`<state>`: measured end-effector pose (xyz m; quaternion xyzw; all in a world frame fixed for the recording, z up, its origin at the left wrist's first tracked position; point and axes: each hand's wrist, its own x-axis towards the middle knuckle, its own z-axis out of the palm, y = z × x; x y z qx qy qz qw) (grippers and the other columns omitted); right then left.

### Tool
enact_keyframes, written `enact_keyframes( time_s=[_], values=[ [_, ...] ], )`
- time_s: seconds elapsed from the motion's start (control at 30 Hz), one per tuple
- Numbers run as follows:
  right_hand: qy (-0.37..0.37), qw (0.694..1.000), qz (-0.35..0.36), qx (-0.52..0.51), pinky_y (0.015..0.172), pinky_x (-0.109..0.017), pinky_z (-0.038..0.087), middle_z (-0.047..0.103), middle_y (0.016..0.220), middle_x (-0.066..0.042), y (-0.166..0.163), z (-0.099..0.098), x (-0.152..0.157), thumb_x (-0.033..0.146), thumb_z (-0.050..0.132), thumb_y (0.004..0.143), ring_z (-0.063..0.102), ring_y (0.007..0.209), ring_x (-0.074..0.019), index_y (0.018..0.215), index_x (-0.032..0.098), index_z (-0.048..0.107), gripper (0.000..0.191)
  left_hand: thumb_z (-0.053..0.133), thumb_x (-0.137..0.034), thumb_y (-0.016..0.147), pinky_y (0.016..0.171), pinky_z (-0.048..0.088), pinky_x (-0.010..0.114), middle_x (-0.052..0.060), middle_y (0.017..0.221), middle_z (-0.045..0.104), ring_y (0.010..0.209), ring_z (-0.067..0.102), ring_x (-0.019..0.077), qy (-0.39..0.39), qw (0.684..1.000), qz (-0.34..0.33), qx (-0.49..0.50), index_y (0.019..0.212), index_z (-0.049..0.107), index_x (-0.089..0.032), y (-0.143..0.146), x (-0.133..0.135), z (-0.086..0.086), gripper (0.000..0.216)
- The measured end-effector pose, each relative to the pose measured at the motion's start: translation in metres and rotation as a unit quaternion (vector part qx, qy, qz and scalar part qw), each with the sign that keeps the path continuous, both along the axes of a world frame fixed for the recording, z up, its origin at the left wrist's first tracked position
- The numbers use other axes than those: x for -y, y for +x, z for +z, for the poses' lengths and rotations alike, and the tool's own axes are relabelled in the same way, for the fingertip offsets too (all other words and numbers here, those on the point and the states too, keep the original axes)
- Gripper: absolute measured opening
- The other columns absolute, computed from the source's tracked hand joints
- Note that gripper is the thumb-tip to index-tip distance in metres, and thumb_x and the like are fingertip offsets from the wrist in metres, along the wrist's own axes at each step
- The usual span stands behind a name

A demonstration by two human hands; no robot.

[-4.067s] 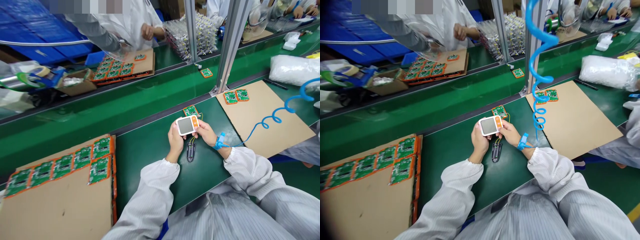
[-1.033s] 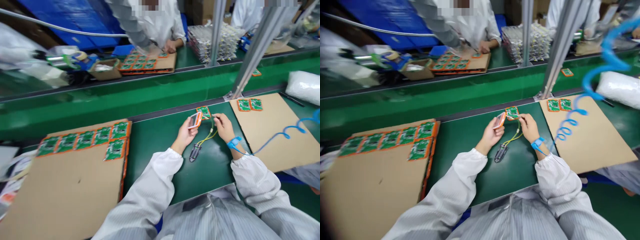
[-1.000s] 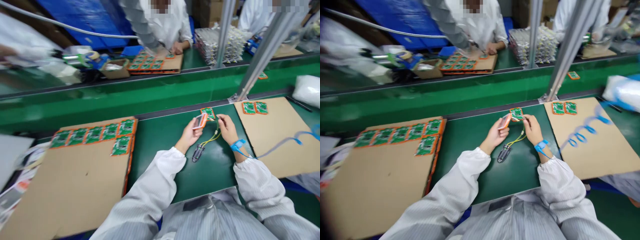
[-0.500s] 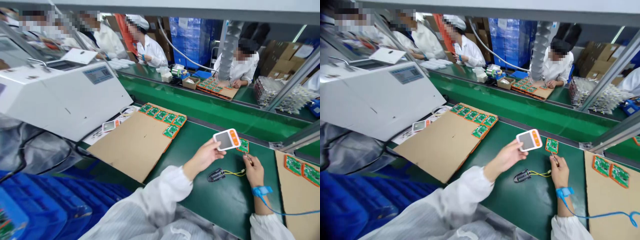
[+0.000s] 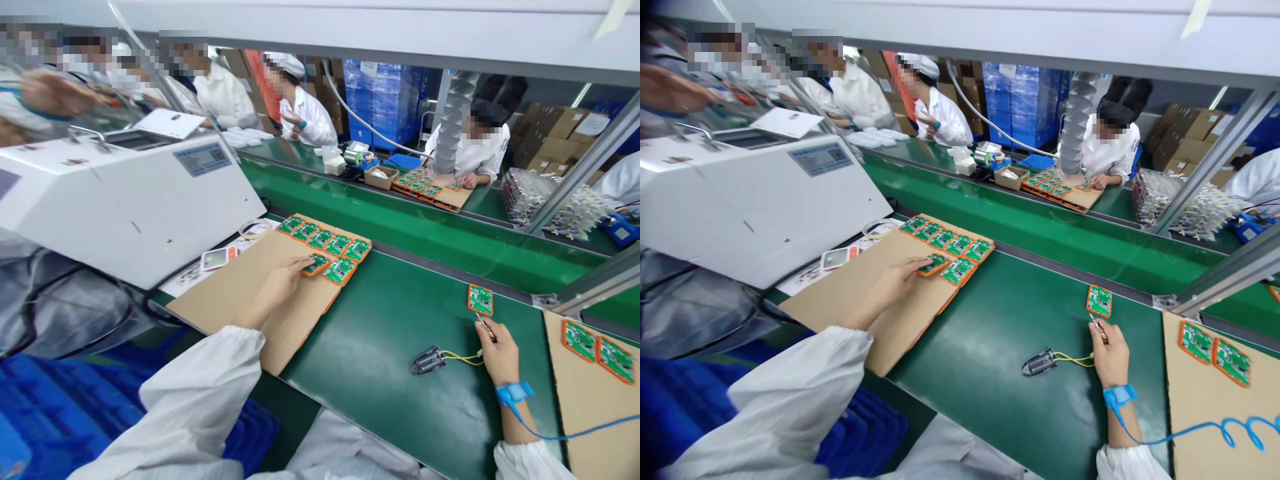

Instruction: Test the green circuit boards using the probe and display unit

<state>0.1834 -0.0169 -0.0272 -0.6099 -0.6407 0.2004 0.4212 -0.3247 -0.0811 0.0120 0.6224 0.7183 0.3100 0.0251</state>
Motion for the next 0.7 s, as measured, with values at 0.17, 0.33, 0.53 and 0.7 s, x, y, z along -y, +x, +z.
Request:
enact_keyframes(
  time_s=[0.17,0.33,0.53,0.7],
  values=[
    [0.004,1.000,0.003,-0.001,0.065,-0.035,0.050,0.060,0.071,-0.006,-0.001,0.001,0.000,0.065,0.055,0.075,0.059,0.064,-0.0208,0.090,0.016,0.072,0.054,0.036,-0.018,0.070,0.109,0.035,0.040,0.011,0.134,0.055,0.126,0.049,0.0232,-0.066,0.996,-0.013,-0.050,0.122,0.060,-0.015,-0.001,-0.005,-0.017,0.057],
    [-0.002,1.000,0.007,0.009,0.064,-0.035,0.049,0.060,0.071,-0.006,0.001,-0.001,0.000,0.063,0.055,0.076,0.059,0.062,-0.0206,0.092,0.016,0.072,0.053,0.041,-0.016,0.067,0.107,0.036,0.047,0.017,0.138,0.050,0.131,0.043,0.0315,-0.179,0.980,-0.008,-0.085,0.131,0.052,-0.008,0.019,0.004,0.033,0.065],
    [-0.001,1.000,-0.016,-0.001,0.066,-0.033,0.047,0.063,0.074,-0.007,-0.004,0.002,-0.003,0.058,0.054,0.078,0.060,0.068,-0.0206,0.090,0.014,0.072,0.049,0.047,-0.038,0.086,0.105,0.038,0.043,0.010,0.136,0.053,0.128,0.047,0.0280,-0.010,0.976,-0.215,0.023,0.136,0.048,-0.023,0.135,-0.028,0.111,0.052],
    [0.001,0.996,-0.054,-0.067,0.074,-0.034,0.047,0.065,0.083,-0.010,-0.005,0.007,-0.002,0.050,0.054,0.079,0.060,0.076,-0.0209,0.089,0.013,0.070,0.042,0.054,-0.029,0.083,0.103,0.038,0.043,0.015,0.135,0.052,0.123,0.049,0.0285,-0.075,0.924,-0.345,0.147,0.139,0.044,-0.018,0.285,-0.093,0.054,0.058]
  ],
)
